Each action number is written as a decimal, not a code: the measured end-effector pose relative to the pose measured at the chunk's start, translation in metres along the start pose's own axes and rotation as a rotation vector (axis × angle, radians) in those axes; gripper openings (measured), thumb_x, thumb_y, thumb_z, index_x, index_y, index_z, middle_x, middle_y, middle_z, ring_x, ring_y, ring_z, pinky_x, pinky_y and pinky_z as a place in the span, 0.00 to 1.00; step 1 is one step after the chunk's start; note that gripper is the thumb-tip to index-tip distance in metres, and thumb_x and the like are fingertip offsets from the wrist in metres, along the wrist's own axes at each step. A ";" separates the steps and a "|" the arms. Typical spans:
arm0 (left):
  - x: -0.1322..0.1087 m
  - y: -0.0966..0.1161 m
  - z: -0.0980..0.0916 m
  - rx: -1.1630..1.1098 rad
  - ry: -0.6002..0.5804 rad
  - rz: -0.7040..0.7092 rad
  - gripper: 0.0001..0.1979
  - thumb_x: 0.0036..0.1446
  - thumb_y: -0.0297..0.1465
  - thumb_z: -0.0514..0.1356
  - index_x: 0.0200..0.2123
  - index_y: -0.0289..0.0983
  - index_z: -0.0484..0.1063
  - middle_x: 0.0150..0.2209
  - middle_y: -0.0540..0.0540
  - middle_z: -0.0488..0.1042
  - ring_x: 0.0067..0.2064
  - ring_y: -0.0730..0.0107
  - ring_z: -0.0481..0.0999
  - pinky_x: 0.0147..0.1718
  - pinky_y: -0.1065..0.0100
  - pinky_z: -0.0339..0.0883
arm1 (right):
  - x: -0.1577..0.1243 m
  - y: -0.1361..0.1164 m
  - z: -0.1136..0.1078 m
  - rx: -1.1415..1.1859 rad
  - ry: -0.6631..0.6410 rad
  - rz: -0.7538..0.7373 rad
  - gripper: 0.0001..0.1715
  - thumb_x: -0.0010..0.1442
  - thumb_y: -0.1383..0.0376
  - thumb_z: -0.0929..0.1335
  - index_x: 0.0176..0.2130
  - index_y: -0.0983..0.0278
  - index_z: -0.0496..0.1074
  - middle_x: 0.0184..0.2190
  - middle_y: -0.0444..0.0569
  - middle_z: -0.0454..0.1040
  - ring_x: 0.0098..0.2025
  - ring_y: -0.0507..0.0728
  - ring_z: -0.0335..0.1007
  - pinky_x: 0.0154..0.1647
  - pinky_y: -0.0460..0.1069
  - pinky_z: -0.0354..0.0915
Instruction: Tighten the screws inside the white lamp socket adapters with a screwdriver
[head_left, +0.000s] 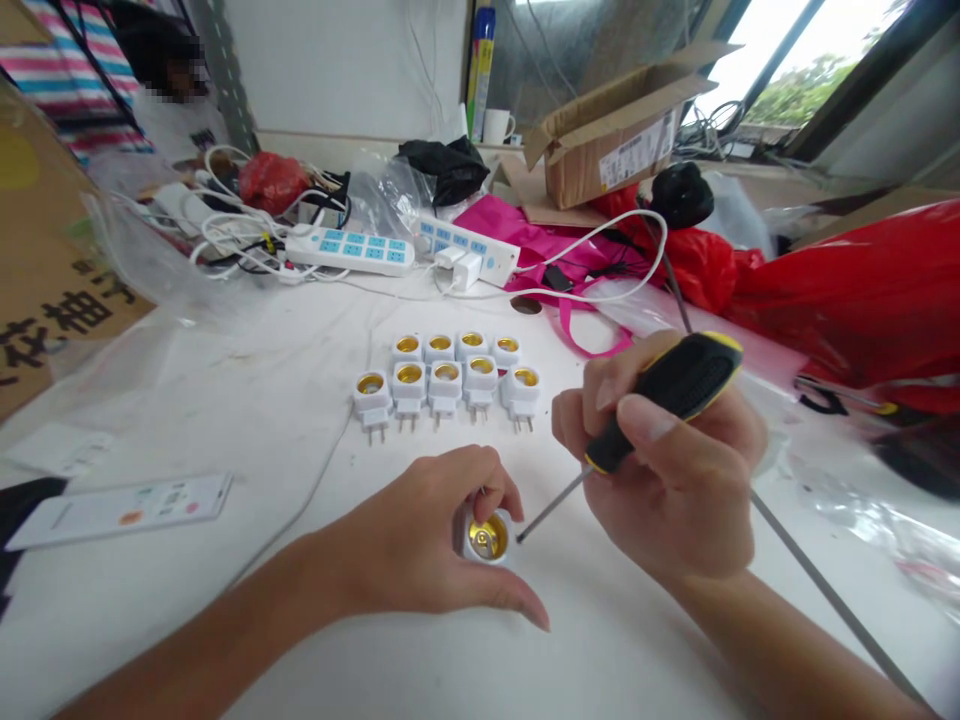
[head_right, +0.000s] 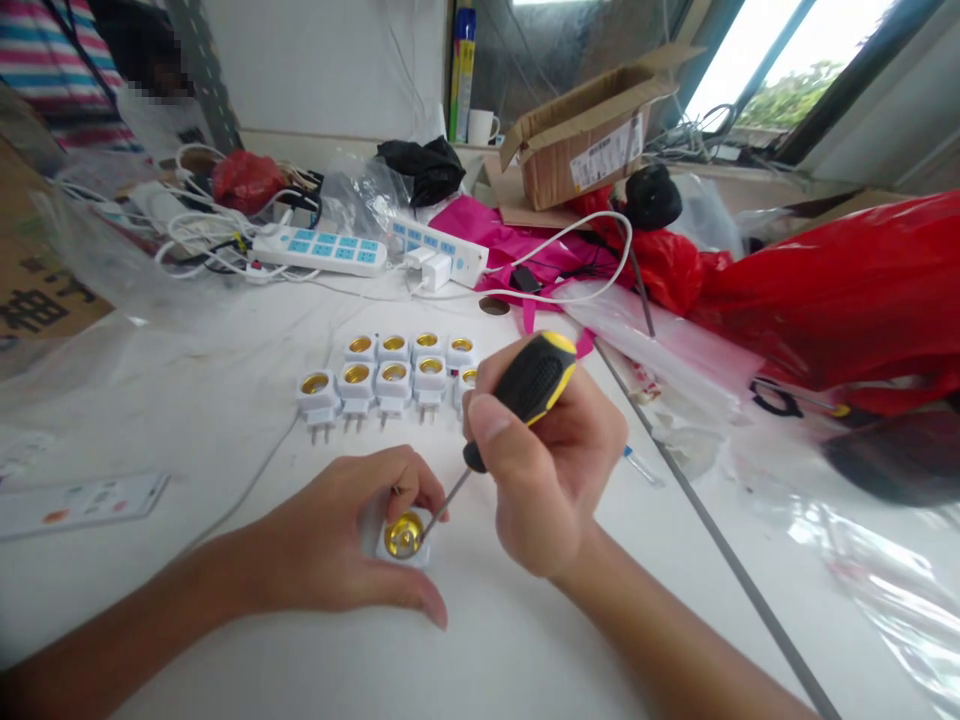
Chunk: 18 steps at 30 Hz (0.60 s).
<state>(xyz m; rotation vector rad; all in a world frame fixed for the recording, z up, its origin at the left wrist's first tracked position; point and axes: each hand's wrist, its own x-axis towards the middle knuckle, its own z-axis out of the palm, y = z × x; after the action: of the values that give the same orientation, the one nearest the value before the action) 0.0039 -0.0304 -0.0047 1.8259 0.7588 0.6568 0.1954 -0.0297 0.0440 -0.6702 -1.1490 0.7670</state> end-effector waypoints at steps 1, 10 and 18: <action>0.000 -0.001 0.001 -0.010 0.001 0.006 0.36 0.45 0.45 0.85 0.32 0.42 0.60 0.43 0.50 0.85 0.40 0.64 0.79 0.39 0.63 0.66 | -0.003 0.000 -0.001 0.006 -0.033 -0.005 0.05 0.56 0.68 0.75 0.30 0.61 0.77 0.24 0.43 0.67 0.23 0.52 0.56 0.20 0.51 0.52; -0.001 -0.004 0.016 -0.031 0.002 -0.062 0.39 0.35 0.55 0.86 0.33 0.41 0.66 0.36 0.52 0.77 0.34 0.67 0.71 0.33 0.64 0.62 | -0.020 0.001 -0.002 -0.019 -0.208 -0.063 0.06 0.66 0.65 0.72 0.34 0.61 0.76 0.27 0.45 0.67 0.26 0.53 0.60 0.24 0.51 0.59; -0.002 -0.010 0.018 0.017 -0.033 -0.104 0.40 0.34 0.60 0.84 0.41 0.42 0.74 0.39 0.49 0.80 0.37 0.61 0.77 0.35 0.61 0.68 | -0.025 -0.003 0.004 -0.115 -0.169 -0.083 0.05 0.61 0.66 0.73 0.32 0.59 0.76 0.24 0.44 0.67 0.24 0.53 0.60 0.24 0.52 0.60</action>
<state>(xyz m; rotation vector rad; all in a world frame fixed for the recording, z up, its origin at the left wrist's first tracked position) 0.0138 -0.0402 -0.0204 1.7957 0.8332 0.5530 0.1866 -0.0516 0.0339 -0.6584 -1.3747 0.7013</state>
